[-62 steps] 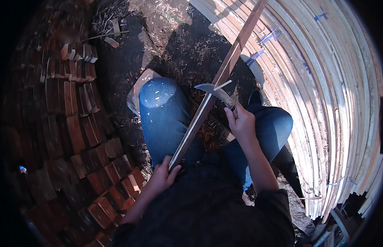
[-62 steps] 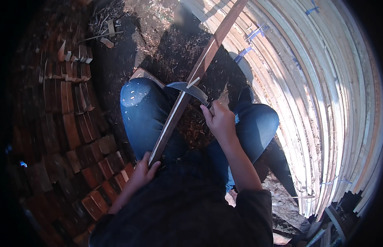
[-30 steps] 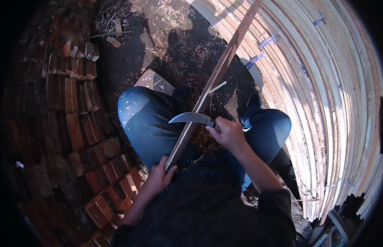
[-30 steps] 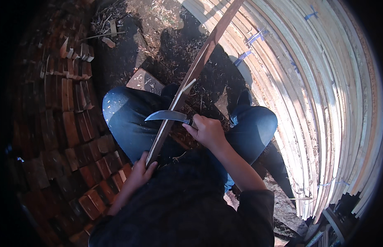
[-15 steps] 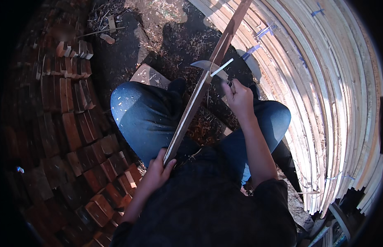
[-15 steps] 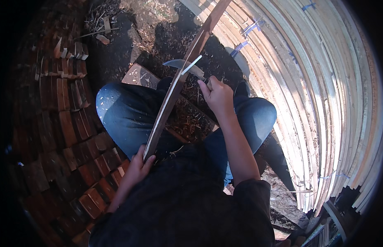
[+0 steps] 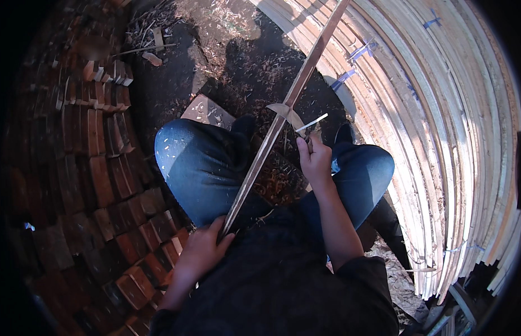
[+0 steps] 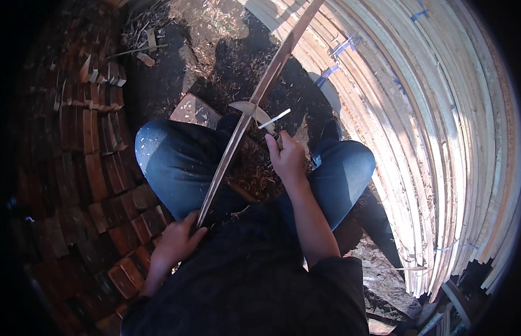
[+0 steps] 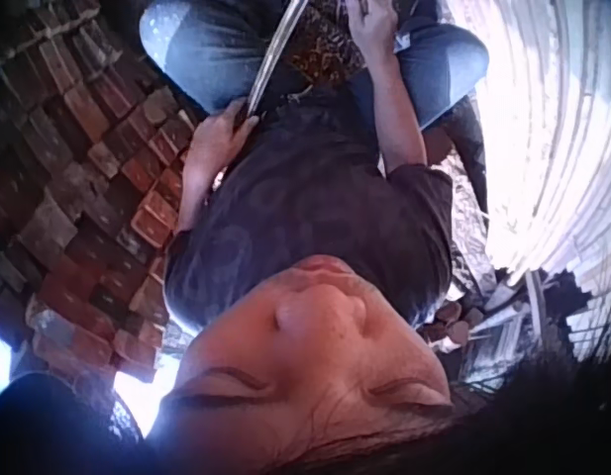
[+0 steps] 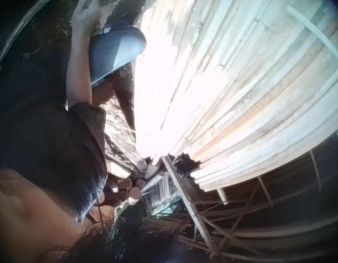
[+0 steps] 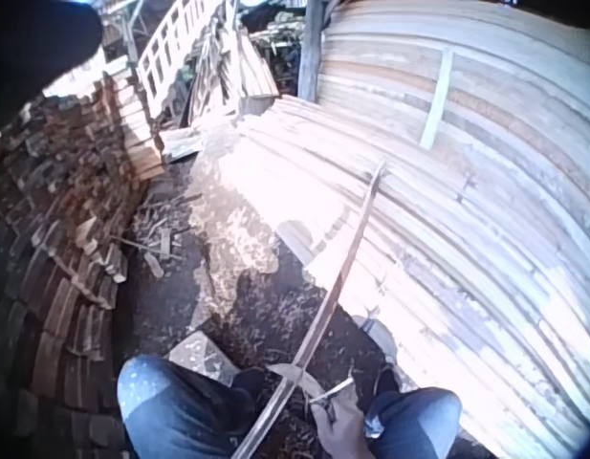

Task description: The person sits on the ground and uses a curved knife to shave thin strips from a long wooden plank held between their legs. They repeatedly scrape the blade along the wood's surface to remove shavings.

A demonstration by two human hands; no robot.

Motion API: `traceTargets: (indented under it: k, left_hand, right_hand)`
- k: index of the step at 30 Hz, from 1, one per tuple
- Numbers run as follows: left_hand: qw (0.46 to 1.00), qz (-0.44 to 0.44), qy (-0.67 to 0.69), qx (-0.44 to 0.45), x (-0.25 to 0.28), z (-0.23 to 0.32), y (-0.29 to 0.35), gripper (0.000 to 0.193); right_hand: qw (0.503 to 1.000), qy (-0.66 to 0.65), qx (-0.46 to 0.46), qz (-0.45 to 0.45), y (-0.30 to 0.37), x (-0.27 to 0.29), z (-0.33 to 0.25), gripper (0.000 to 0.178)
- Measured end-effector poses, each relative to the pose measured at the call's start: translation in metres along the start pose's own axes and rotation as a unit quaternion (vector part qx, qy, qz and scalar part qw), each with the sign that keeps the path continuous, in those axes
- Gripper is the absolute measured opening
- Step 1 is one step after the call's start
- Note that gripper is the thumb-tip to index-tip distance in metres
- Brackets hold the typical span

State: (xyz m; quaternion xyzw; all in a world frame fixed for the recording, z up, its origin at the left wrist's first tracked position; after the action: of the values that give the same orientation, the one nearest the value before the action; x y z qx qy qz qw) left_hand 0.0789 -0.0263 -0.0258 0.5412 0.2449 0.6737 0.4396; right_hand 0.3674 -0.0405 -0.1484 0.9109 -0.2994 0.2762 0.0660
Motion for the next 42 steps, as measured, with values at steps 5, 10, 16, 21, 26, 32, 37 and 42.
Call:
traceTargets:
  k: [5, 10, 16, 21, 26, 32, 37, 42]
  left_hand:
    - [0.971, 0.18, -0.051, -0.149, 0.066, 0.073, -0.009, 0.061]
    - [0.948, 0.15, 0.121, -0.253, 0.06, 0.102, -0.122, 0.06]
    - [0.91, -0.067, 0.385, -0.141, 0.01, 0.088, -0.152, 0.026]
    - [0.901, -0.098, 0.404, -0.122, 0.01, 0.088, -0.149, 0.022]
    - [0.901, -0.096, 0.413, -0.088, 0.007, 0.084, -0.151, 0.021]
    - [0.91, -0.089, 0.386, -0.122, 0.01, 0.08, -0.153, 0.024]
    - [0.915, -0.062, 0.367, -0.155, 0.01, 0.078, -0.15, 0.029]
    - [0.925, -0.081, 0.353, -0.114, 0.009, 0.073, -0.156, 0.035]
  right_hand:
    - [0.999, -0.039, 0.003, 0.015, -0.001, -0.003, 0.007, 0.034]
    - [0.999, -0.045, -0.014, -0.017, -0.005, -0.005, 0.007, 0.038]
    - [0.999, -0.034, 0.015, -0.038, 0.0, -0.008, -0.001, 0.035]
    - [0.993, -0.001, 0.094, -0.067, 0.008, -0.012, -0.024, 0.037]
    - [0.985, 0.041, 0.128, -0.107, 0.016, -0.013, -0.032, 0.036]
    - [0.983, 0.161, 0.078, -0.044, -0.024, 0.019, -0.017, 0.036]
    - [0.976, 0.12, 0.13, -0.127, 0.005, 0.005, -0.032, 0.037]
    - [0.981, 0.175, 0.077, -0.033, -0.032, 0.021, -0.015, 0.038]
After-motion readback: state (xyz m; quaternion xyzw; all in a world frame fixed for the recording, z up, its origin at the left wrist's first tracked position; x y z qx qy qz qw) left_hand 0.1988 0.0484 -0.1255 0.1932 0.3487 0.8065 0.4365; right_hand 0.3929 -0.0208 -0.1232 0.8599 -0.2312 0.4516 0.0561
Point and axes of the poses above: each hand's wrist, its own y-axis away from the middle knuckle, its own x-axis out of the back of the hand, z = x × y, the point moved 6 cm from there along -y, towards the middle knuckle, and after that the axes turned 2 degrees about x, right-handed, at the moved point
